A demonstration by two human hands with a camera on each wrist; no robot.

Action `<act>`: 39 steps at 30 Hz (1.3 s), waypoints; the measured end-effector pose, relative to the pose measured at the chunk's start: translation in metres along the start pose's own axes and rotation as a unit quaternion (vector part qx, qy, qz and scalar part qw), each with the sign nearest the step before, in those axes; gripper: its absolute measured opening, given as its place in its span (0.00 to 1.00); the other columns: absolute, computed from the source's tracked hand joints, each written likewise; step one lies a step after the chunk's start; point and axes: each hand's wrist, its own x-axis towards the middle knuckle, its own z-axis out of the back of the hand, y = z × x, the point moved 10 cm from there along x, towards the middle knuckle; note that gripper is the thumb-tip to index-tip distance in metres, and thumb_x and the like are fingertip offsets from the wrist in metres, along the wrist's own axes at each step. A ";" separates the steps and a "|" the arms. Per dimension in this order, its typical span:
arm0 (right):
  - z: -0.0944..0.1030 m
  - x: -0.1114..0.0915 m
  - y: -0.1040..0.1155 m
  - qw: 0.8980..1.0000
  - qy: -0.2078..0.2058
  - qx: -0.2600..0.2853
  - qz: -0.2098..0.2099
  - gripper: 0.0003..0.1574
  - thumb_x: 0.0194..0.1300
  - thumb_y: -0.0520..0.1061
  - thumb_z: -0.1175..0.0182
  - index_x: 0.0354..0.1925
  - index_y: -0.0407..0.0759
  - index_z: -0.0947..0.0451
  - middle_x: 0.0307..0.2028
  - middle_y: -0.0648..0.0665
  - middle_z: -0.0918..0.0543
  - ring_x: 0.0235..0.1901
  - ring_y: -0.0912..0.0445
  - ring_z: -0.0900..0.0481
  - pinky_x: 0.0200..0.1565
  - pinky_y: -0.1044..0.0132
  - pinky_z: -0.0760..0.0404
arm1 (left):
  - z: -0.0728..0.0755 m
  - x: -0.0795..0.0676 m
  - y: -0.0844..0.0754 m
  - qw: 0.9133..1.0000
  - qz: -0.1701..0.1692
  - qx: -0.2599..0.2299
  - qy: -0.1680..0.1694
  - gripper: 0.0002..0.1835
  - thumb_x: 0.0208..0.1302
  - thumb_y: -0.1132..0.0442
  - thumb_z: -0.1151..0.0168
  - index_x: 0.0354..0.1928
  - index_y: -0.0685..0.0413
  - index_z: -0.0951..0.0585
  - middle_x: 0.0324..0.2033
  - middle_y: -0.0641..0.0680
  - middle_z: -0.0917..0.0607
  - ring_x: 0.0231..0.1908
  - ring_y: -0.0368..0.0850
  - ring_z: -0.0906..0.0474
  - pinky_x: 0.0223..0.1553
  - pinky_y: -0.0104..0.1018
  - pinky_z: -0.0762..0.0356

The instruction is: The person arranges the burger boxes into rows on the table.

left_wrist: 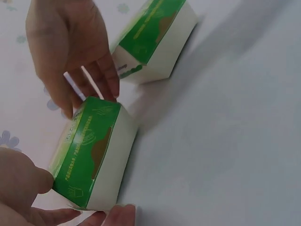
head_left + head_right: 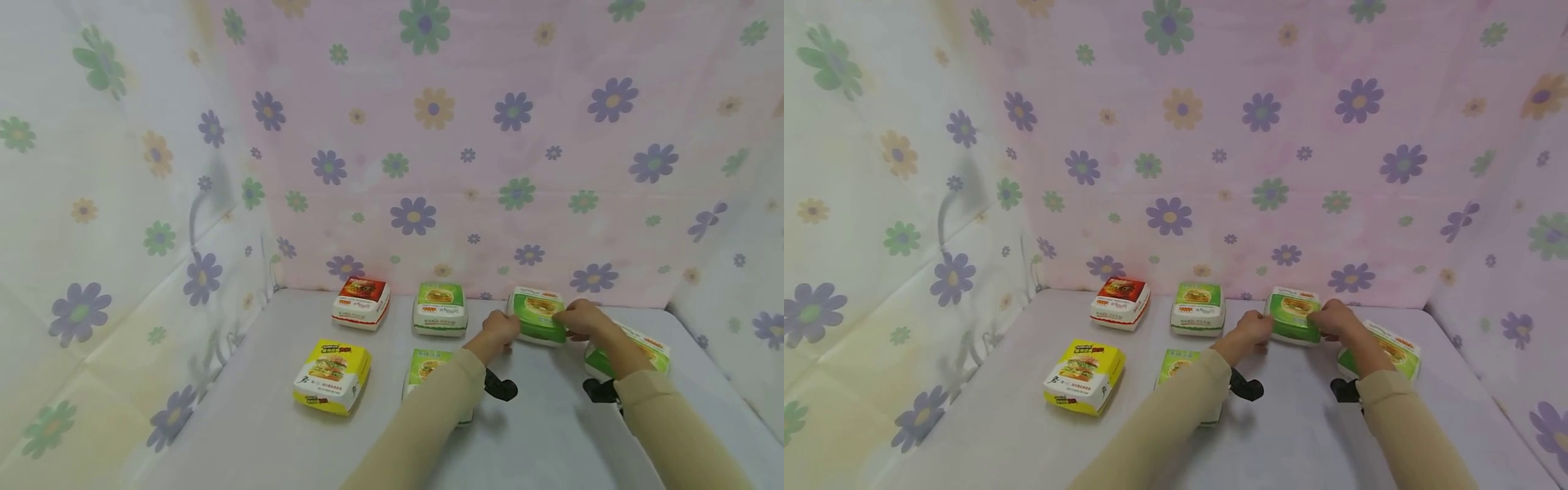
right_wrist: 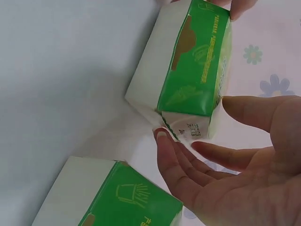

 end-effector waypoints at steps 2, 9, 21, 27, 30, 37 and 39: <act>-0.002 -0.002 0.003 1.000 0.002 0.004 -0.002 0.36 0.68 0.46 0.52 0.56 0.13 0.47 0.46 0.24 0.32 0.37 0.44 0.22 0.40 0.54 0.19 | 0.005 0.000 -0.003 1.000 -0.006 0.004 0.002 0.13 0.70 0.55 0.50 0.44 0.58 0.25 0.27 0.55 0.27 0.20 0.47 0.33 0.34 0.46 0.21; -0.003 -0.006 0.005 0.999 0.030 -0.011 -0.009 0.42 0.71 0.49 0.58 0.62 0.13 0.58 0.56 0.16 0.44 0.50 0.31 0.30 0.49 0.47 0.25 | 0.003 -0.003 -0.003 1.000 -0.008 -0.023 0.012 0.20 0.69 0.54 0.49 0.56 0.60 0.31 0.32 0.57 0.29 0.19 0.45 0.37 0.36 0.47 0.20; 0.000 0.027 0.000 0.999 0.036 0.021 0.015 0.41 0.74 0.49 0.67 0.68 0.23 0.71 0.66 0.20 0.64 0.65 0.28 0.58 0.60 0.38 0.41 | -0.004 -0.004 0.008 0.998 0.012 -0.059 -0.004 0.32 0.64 0.48 0.42 0.64 0.58 0.37 0.43 0.57 0.28 0.24 0.47 0.31 0.32 0.44 0.20; 0.000 0.024 0.001 0.999 0.029 -0.004 0.040 0.38 0.72 0.46 0.61 0.65 0.17 0.58 0.62 0.17 0.51 0.60 0.28 0.44 0.54 0.44 0.28 | -0.006 0.004 0.008 0.998 0.014 -0.058 -0.012 0.26 0.66 0.51 0.44 0.61 0.57 0.34 0.49 0.58 0.28 0.22 0.48 0.28 0.29 0.43 0.20; 0.002 0.016 0.001 0.999 0.019 -0.028 0.036 0.34 0.71 0.46 0.57 0.58 0.15 0.46 0.53 0.19 0.37 0.53 0.31 0.33 0.48 0.48 0.23 | -0.001 0.009 0.005 0.998 0.009 -0.050 -0.023 0.29 0.68 0.52 0.46 0.66 0.56 0.39 0.56 0.60 0.32 0.23 0.49 0.27 0.28 0.42 0.20; 0.000 0.001 0.002 0.999 0.010 -0.038 -0.007 0.29 0.69 0.48 0.54 0.48 0.18 0.38 0.42 0.27 0.28 0.45 0.36 0.26 0.43 0.50 0.20 | 0.007 0.011 -0.003 0.999 0.013 -0.022 -0.020 0.31 0.70 0.51 0.49 0.69 0.54 0.42 0.60 0.59 0.34 0.31 0.50 0.28 0.26 0.42 0.23; 0.002 -0.001 0.002 0.999 0.008 -0.047 -0.008 0.29 0.69 0.48 0.54 0.48 0.18 0.38 0.42 0.27 0.28 0.44 0.36 0.27 0.43 0.49 0.20 | 0.007 0.008 -0.004 1.000 0.012 -0.010 -0.015 0.32 0.69 0.50 0.49 0.70 0.55 0.43 0.60 0.60 0.35 0.35 0.50 0.28 0.25 0.42 0.25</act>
